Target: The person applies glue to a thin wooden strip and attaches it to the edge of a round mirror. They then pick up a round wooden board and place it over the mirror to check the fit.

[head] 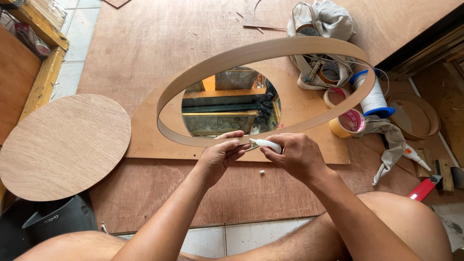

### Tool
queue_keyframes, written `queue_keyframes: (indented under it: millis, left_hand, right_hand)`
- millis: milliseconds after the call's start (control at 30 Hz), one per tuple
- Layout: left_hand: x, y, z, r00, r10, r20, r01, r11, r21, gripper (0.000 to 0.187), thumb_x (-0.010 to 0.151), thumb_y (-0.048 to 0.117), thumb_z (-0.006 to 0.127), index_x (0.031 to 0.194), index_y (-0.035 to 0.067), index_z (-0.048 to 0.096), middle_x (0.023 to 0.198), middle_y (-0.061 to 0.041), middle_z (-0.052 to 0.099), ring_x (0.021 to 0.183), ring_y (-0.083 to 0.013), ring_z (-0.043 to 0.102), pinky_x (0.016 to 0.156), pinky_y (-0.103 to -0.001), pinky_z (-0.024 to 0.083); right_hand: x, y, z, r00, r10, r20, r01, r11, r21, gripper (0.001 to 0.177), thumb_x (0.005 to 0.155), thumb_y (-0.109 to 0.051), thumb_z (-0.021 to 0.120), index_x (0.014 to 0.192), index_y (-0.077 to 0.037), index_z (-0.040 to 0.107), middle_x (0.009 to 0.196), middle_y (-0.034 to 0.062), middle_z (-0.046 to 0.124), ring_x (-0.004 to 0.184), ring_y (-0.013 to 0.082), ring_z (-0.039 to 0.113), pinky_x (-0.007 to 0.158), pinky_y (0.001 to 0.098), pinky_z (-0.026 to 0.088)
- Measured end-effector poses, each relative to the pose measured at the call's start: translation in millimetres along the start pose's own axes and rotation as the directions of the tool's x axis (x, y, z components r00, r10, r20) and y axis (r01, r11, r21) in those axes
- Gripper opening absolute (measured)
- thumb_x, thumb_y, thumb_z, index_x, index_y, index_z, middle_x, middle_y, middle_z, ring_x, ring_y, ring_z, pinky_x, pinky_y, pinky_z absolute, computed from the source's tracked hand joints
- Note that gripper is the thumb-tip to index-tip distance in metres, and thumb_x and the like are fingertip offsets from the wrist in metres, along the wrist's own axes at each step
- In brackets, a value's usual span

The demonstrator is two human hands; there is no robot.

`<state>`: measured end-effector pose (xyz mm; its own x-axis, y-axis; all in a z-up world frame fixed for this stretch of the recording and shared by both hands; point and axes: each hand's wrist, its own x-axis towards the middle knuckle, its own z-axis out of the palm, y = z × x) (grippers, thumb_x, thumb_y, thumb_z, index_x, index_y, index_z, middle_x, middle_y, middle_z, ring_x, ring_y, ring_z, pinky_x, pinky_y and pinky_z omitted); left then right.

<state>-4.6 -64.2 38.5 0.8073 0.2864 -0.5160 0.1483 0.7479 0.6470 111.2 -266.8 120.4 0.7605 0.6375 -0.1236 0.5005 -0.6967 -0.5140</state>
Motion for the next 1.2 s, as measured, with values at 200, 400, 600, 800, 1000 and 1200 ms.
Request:
queue_keyframes:
  millis: [200, 400, 600, 800, 1000, 1200]
  left_hand:
    - [3.1, -1.2, -2.2, 1.0, 0.0, 0.01, 0.0, 1.0, -0.005, 0.046, 0.102, 0.0, 0.07, 0.148, 0.0, 0.072, 0.123, -0.029, 0.082, 0.111, -0.0358, 0.083, 0.093, -0.035, 0.071]
    - [3.9, 0.0, -2.9, 1.0, -0.009, 0.011, 0.01, 1.0, -0.007, 0.046, 0.102, 0.0, 0.07, 0.148, -0.001, 0.072, 0.123, -0.03, 0.082, 0.112, -0.0368, 0.083, 0.093, -0.036, 0.071]
    - [0.0, 1.5, -0.4, 1.0, -0.006, 0.009, 0.006, 1.0, -0.008, 0.045, 0.101, 0.0, 0.07, 0.146, 0.0, 0.074, 0.122, -0.031, 0.082, 0.111, -0.0373, 0.083, 0.093, -0.037, 0.071]
    - [-1.8, 3.7, 0.5, 1.0, -0.011, -0.001, 0.011, 1.0, -0.01, 0.046, 0.101, 0.0, 0.07, 0.147, 0.0, 0.073, 0.123, -0.031, 0.082, 0.112, -0.0377, 0.082, 0.093, -0.037, 0.07]
    - [-1.6, 3.7, 0.2, 1.0, -0.01, -0.003, 0.01, 1.0, -0.003, 0.046, 0.101, 0.0, 0.07, 0.147, 0.0, 0.074, 0.121, -0.031, 0.082, 0.111, -0.0371, 0.083, 0.092, -0.037, 0.071]
    - [-2.0, 4.2, -0.7, 1.0, -0.011, 0.003, 0.011, 1.0, 0.008, 0.046, 0.101, 0.001, 0.07, 0.147, 0.001, 0.074, 0.125, -0.029, 0.082, 0.113, -0.0364, 0.083, 0.094, -0.036, 0.07]
  right_hand:
    - [-1.4, -2.0, -1.9, 1.0, -0.02, -0.002, 0.02, 1.0, -0.007, 0.025, 0.094, -0.048, 0.078, 0.11, -0.033, 0.089, 0.093, 0.0054, 0.084, 0.097, 0.0311, 0.082, 0.091, 0.0507, 0.065]
    - [0.7, 3.7, 1.6, 0.999, -0.035, -0.005, 0.035, 0.999, -0.032, 0.026, 0.094, -0.05, 0.078, 0.113, -0.036, 0.089, 0.092, 0.005, 0.083, 0.096, 0.0306, 0.082, 0.089, 0.0513, 0.065]
    - [1.1, 3.1, -0.7, 0.999, -0.04, 0.003, 0.04, 0.998, -0.045, 0.025, 0.094, -0.05, 0.078, 0.113, -0.037, 0.089, 0.091, 0.0027, 0.084, 0.095, 0.0295, 0.082, 0.089, 0.0503, 0.065]
    - [1.5, 6.0, 0.4, 0.999, -0.045, 0.007, 0.045, 0.998, -0.05, 0.026, 0.094, -0.053, 0.077, 0.114, -0.039, 0.088, 0.091, 0.0025, 0.081, 0.094, 0.0296, 0.081, 0.088, 0.0505, 0.065]
    - [0.8, 6.6, 0.6, 0.999, -0.053, 0.004, 0.053, 0.997, -0.063, 0.027, 0.095, -0.052, 0.077, 0.115, -0.039, 0.088, 0.09, 0.0033, 0.081, 0.094, 0.03, 0.081, 0.088, 0.051, 0.066]
    - [0.0, 6.5, -0.6, 0.997, -0.074, -0.006, 0.074, 0.996, -0.055, 0.026, 0.094, -0.05, 0.078, 0.113, -0.036, 0.088, 0.09, 0.0032, 0.081, 0.092, 0.0303, 0.082, 0.085, 0.0504, 0.066]
